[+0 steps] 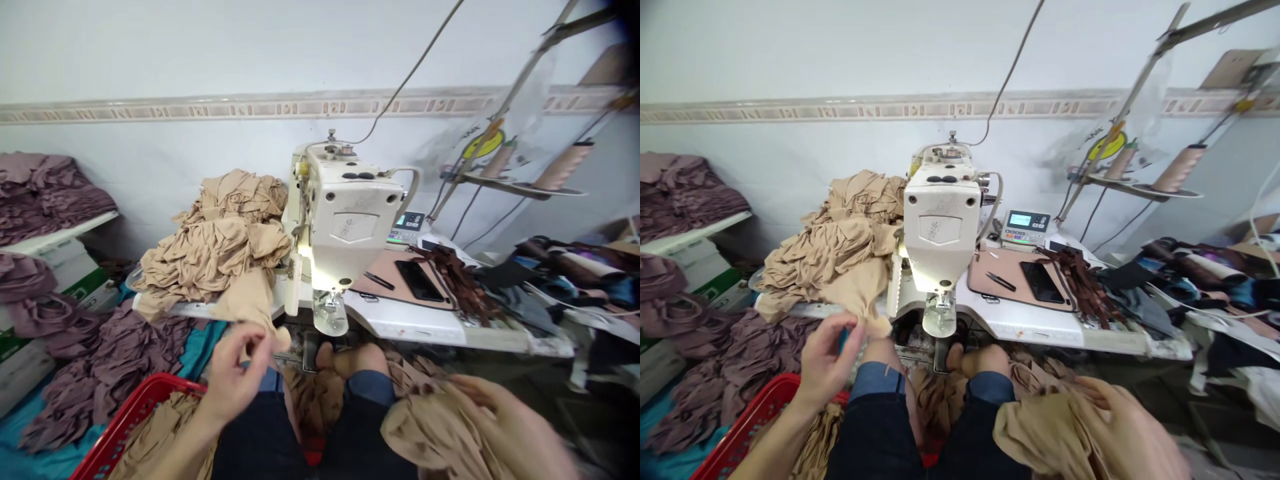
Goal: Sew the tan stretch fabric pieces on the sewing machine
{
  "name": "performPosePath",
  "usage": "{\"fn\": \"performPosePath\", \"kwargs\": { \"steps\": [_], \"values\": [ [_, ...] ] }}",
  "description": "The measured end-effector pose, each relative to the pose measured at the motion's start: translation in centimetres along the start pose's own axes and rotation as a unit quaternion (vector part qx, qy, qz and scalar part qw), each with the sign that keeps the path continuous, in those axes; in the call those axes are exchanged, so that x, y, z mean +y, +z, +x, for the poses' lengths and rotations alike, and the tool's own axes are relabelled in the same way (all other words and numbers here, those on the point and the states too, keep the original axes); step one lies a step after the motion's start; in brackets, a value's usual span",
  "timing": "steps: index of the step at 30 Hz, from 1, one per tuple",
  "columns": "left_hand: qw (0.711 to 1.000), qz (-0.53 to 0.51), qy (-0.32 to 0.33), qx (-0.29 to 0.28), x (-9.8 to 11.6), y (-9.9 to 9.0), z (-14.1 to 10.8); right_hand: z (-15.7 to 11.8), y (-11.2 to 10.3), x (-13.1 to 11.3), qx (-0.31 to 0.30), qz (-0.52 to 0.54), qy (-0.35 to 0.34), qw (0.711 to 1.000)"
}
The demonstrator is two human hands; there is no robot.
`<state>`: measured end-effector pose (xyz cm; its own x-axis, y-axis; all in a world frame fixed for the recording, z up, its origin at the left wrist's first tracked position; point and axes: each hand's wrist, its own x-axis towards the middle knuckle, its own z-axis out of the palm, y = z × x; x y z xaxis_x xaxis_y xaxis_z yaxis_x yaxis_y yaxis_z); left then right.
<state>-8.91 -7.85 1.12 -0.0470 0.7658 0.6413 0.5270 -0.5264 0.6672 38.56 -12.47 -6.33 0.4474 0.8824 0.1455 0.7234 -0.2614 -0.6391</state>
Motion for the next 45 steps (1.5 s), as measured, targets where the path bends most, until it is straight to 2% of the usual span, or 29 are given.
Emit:
{"fn": "performPosePath", "kwargs": {
  "steps": [1,3,6,8,11,13,16,18,21,24,28,30,32,34,37,39,40,43,45],
  "values": [
    [0.999,-0.036,-0.019,-0.023,0.7,0.6,-1.5,-0.8,1.0,-0.9,-0.052,0.057,0.012,0.997],
    [0.989,-0.089,-0.093,-0.07,1.4,2.4,-4.4,-3.4,3.9,-3.7,-0.166,0.174,-0.005,0.971],
    [0.957,-0.161,-0.234,-0.066,1.2,5.5,-7.2,-8.5,9.0,-8.8,-0.305,0.26,-0.044,0.915],
    [0.91,-0.239,-0.333,-0.064,0.5,7.1,-8.0,-11.6,11.8,-11.8,-0.312,0.317,-0.06,0.894],
    [0.842,-0.324,-0.425,-0.07,-0.6,8.1,-8.4,-14.4,15.0,-14.7,-0.257,0.341,-0.077,0.901],
    [0.828,-0.338,-0.44,-0.085,-1.1,7.9,-8.5,-15.1,16.6,-15.6,-0.266,0.361,-0.061,0.892],
    [0.844,-0.318,-0.408,-0.145,-1.9,6.8,-8.4,-14.6,18.0,-15.6,-0.331,0.411,-0.037,0.849],
    [0.862,-0.28,-0.361,-0.22,-2.7,5.8,-8.2,-13.5,17.7,-15.0,-0.349,0.395,-0.061,0.847],
    [0.877,-0.176,-0.272,-0.354,-3.8,4.5,-7.5,-10.8,15.6,-14.0,-0.362,0.319,-0.113,0.869],
    [0.887,-0.08,-0.182,-0.416,-3.9,4.0,-7.1,-8.2,13.1,-13.4,-0.403,0.269,-0.123,0.866],
    [0.887,-0.126,-0.128,-0.426,-2.8,4.8,-7.0,-6.2,10.8,-13.2,-0.472,0.252,-0.15,0.831],
    [0.869,-0.171,-0.155,-0.437,-2.4,5.5,-7.2,-5.7,10.1,-13.2,-0.46,0.262,-0.179,0.829],
    [0.837,-0.217,-0.231,-0.446,-2.3,6.1,-7.5,-5.4,9.7,-13.0,-0.448,0.281,-0.186,0.828],
    [0.81,-0.261,-0.31,-0.424,-2.5,6.4,-7.7,-5.5,9.7,-12.7,-0.463,0.313,-0.131,0.819],
    [0.806,-0.316,-0.357,-0.352,-2.8,6.5,-7.5,-6.0,10.2,-12.2,-0.464,0.369,-0.017,0.805],
    [0.816,-0.325,-0.341,-0.335,-2.7,6.4,-6.9,-6.4,10.6,-12.2,-0.432,0.4,0.002,0.808],
    [0.83,-0.311,-0.316,-0.337,-2.6,6.3,-6.6,-6.7,10.6,-12.4,-0.411,0.41,-0.005,0.814],
    [0.901,-0.209,-0.179,-0.336,-2.2,5.8,-5.5,-7.4,9.9,-13.3,-0.336,0.399,-0.064,0.851],
    [0.931,-0.142,-0.082,-0.326,-2.1,5.6,-5.0,-7.9,8.8,-14.2,-0.272,0.355,-0.129,0.885]
  ]
}}
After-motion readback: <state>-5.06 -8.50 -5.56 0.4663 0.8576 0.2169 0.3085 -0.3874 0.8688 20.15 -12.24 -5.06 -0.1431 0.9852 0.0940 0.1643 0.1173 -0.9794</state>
